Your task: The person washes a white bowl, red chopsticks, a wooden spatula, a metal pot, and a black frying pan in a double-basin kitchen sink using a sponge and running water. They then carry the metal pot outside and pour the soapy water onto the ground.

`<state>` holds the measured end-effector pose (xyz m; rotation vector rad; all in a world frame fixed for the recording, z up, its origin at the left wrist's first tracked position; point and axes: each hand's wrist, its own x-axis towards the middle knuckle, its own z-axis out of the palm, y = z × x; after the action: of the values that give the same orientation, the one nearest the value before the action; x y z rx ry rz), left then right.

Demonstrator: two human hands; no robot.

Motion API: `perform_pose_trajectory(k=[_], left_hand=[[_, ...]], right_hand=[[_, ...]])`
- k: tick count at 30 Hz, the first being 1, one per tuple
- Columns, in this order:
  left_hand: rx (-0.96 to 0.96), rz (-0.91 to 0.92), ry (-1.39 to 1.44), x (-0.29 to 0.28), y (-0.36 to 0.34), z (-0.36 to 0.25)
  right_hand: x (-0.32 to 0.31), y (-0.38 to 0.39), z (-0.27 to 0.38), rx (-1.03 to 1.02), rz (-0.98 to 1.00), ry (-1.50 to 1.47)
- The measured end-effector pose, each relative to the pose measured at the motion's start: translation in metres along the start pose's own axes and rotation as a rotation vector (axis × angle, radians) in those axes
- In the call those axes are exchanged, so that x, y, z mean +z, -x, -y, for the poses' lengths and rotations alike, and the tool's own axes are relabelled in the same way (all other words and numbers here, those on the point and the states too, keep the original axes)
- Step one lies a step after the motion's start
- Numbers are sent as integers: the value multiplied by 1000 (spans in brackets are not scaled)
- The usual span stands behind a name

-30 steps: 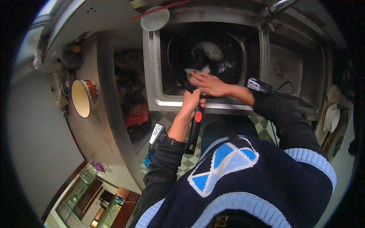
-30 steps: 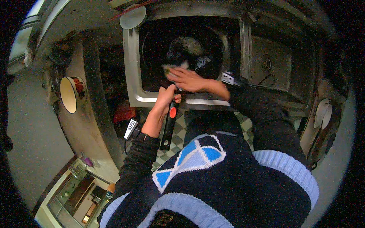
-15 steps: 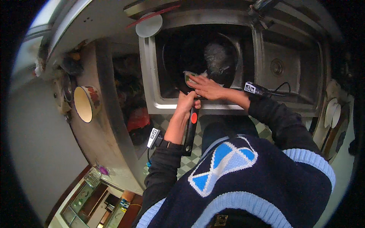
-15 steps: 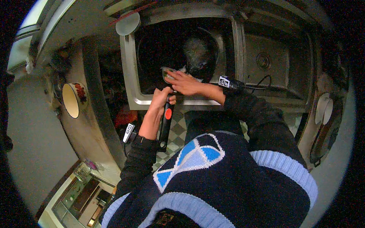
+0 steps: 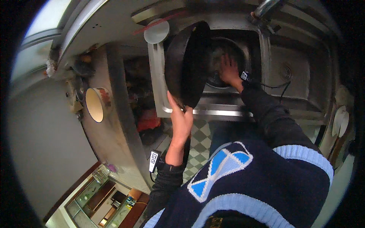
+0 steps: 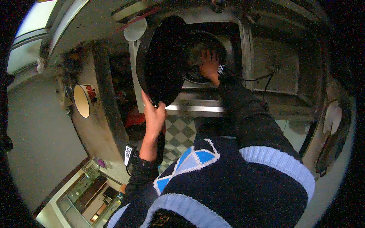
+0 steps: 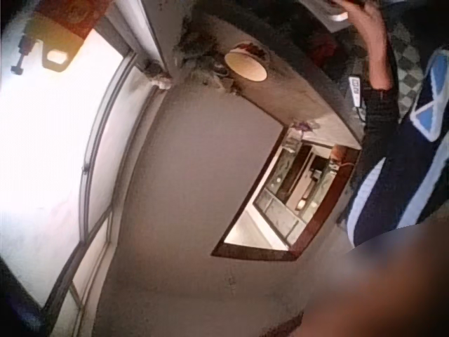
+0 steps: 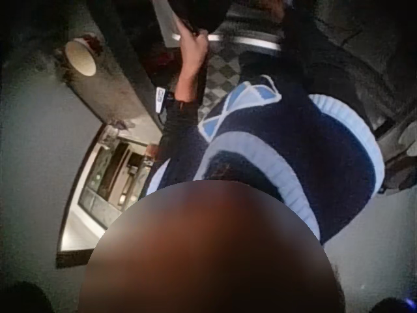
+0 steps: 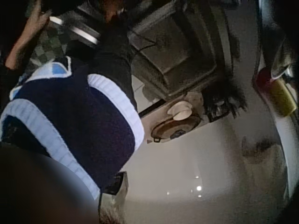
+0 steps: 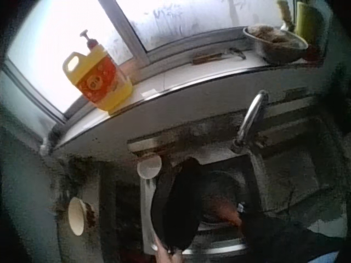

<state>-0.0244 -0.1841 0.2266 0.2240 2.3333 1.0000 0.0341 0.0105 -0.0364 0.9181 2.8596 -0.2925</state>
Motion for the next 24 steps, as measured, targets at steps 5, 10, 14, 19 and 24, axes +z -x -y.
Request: perform_pose_trajectory(k=[5,10,14,19,24], left_hand=[[-21,-26,-2,-3,-4,-17],[-154,-33,173,-4,-4,-18],[-197,-19,255,-5,-4,-16],[-152,-20,191,-6,-4,-18],[-102,22,227,-5,-3,-19]], right_hand=[[44,-36,-2,-224,-139,-3],[77,-53,-13,-389,-107,-61],[84,-55,-14,-437,-69,-74],[47,-53,-23,-194,220,-348],[-65,-30,-29,323,357,-991]])
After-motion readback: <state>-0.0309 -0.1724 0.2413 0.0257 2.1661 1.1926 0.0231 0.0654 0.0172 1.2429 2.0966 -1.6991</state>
